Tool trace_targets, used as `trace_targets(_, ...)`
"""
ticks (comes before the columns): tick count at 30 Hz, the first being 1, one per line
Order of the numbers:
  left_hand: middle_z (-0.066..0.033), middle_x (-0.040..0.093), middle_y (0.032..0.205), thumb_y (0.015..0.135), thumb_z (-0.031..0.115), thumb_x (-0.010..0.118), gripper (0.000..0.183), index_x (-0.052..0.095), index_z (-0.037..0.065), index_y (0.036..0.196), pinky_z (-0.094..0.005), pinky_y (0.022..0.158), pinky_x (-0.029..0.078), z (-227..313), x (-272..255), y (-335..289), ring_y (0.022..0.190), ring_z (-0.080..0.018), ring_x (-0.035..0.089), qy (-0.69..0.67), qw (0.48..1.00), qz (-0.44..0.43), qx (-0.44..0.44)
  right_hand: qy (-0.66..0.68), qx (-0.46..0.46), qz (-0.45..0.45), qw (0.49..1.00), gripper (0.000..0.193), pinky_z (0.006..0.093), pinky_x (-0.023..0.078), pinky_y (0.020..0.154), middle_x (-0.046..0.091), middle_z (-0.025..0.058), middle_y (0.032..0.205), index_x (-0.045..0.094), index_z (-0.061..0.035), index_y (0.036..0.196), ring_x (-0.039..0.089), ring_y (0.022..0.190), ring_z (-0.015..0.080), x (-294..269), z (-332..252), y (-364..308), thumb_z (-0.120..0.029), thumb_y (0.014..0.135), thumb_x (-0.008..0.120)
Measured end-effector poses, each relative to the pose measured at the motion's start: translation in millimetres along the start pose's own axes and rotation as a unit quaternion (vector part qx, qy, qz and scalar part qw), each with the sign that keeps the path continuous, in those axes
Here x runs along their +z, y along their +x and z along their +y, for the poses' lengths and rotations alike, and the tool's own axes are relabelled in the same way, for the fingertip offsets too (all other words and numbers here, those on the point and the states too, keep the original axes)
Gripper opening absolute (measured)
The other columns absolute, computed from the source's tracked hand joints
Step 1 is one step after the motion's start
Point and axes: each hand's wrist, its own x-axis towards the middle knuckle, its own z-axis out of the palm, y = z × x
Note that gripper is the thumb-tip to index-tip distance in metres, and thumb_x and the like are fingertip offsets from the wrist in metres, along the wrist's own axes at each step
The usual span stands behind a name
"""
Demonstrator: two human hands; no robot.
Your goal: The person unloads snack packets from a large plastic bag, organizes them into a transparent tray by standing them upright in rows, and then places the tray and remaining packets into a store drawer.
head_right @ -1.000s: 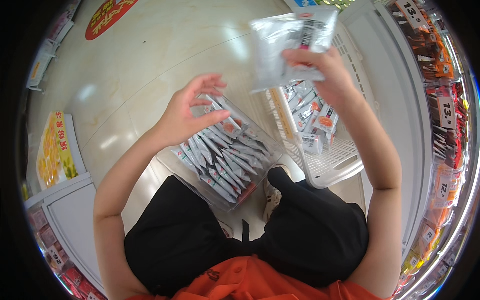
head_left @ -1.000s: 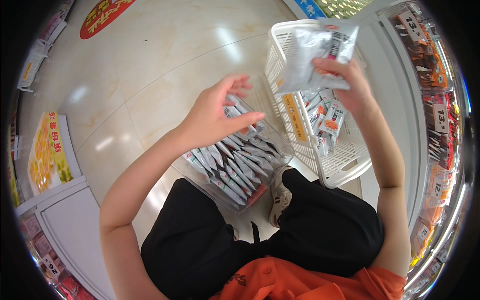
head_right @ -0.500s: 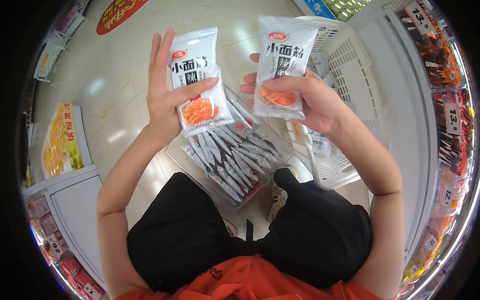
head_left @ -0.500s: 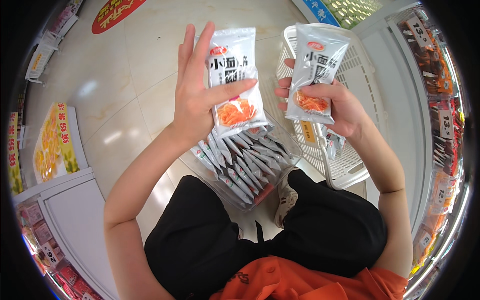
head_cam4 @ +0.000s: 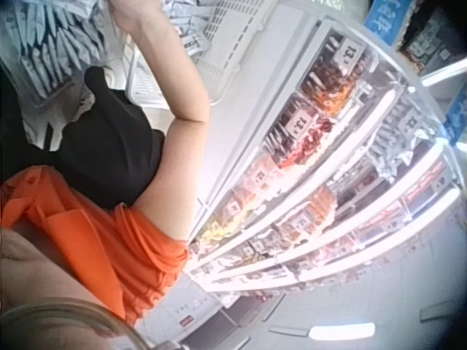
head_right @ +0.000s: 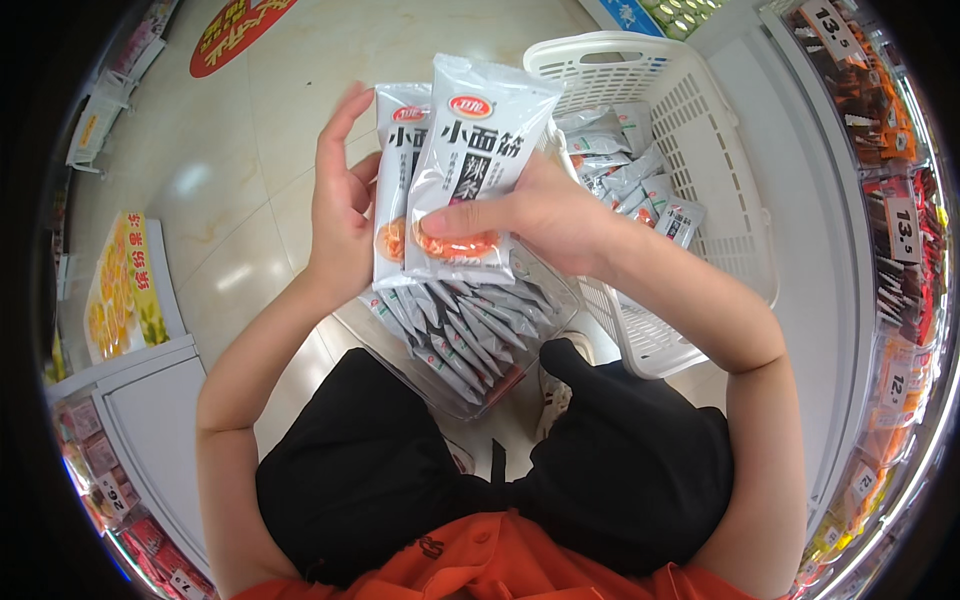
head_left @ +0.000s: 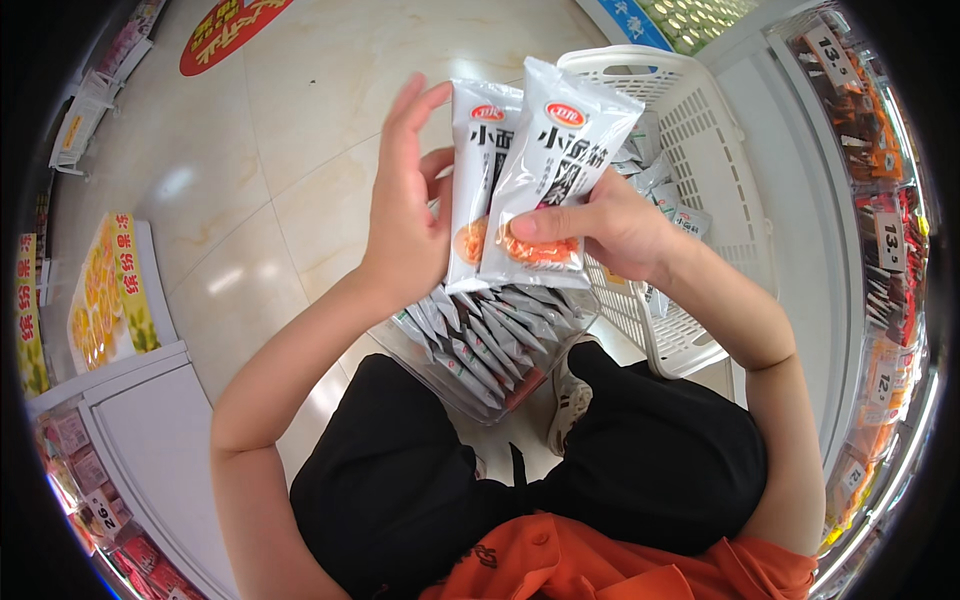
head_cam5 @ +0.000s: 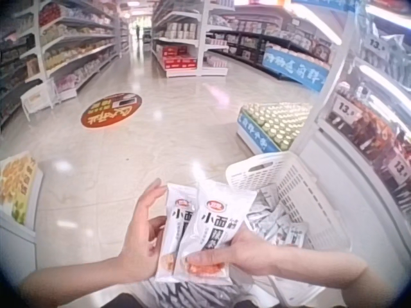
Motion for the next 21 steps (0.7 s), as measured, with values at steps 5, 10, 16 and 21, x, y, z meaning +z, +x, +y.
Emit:
trace_targets(5, -0.0175, 0.044, 0.133, 0.090, 0.034, 0.060, 0.078, 0.012, 0.005, 0.144, -0.0389, 0.088, 0.049, 8, -18, -3, 0.116, -0.0241, 0.051, -0.198, 0.940, -0.085, -0.265, -0.187, -0.010, 0.009, 0.982, 0.044, 0.0299, 0.051, 0.081, 0.068, 0.0119, 0.096, 0.063, 0.0032, 0.107, 0.065, 0.087, 0.0174, -10, 13, 9, -0.010, 0.068, 0.077)
trace_targets(10, -0.0130, 0.051, 0.122, 0.087, 0.056, 0.057, 0.084, 0.022, 0.000, 0.138, -0.0417, 0.085, 0.049, -23, 12, -52, 0.112, -0.0224, 0.052, -0.207, 0.851, 0.058, -0.479, -0.334, 0.067, -0.044, 0.939, 0.042, 0.0341, 0.052, 0.078, 0.067, 0.0202, 0.086, 0.066, 0.0045, 0.088, 0.066, 0.080, 0.0274, 5, 62, 11, -0.030, 0.067, 0.076)
trace_targets(16, -0.0126, 0.055, 0.124, 0.091, 0.068, 0.021, 0.077, 0.044, 0.007, 0.133, -0.0486, 0.091, 0.048, -61, 26, -90, 0.114, -0.0303, 0.055, -0.373, 0.654, 0.136, -0.644, -0.545, 0.068, -0.061, 0.834, 0.074, 0.0422, 0.051, 0.083, 0.057, 0.0286, 0.103, 0.053, 0.0116, 0.108, 0.061, 0.094, 0.0394, 33, 113, 8, -0.048, 0.067, 0.070)
trace_targets(21, -0.0160, 0.047, 0.136, 0.090, 0.067, 0.007, 0.082, 0.037, 0.010, 0.140, -0.0520, 0.104, 0.035, -89, 25, -73, 0.127, -0.0333, 0.044, -0.382, 0.666, 0.147, -0.624, -0.566, 0.048, -0.071, 0.820, 0.071, 0.0451, 0.051, 0.082, 0.051, 0.0335, 0.106, 0.037, 0.0136, 0.115, 0.059, 0.095, 0.0445, 26, 127, 12, -0.031, 0.071, 0.070)
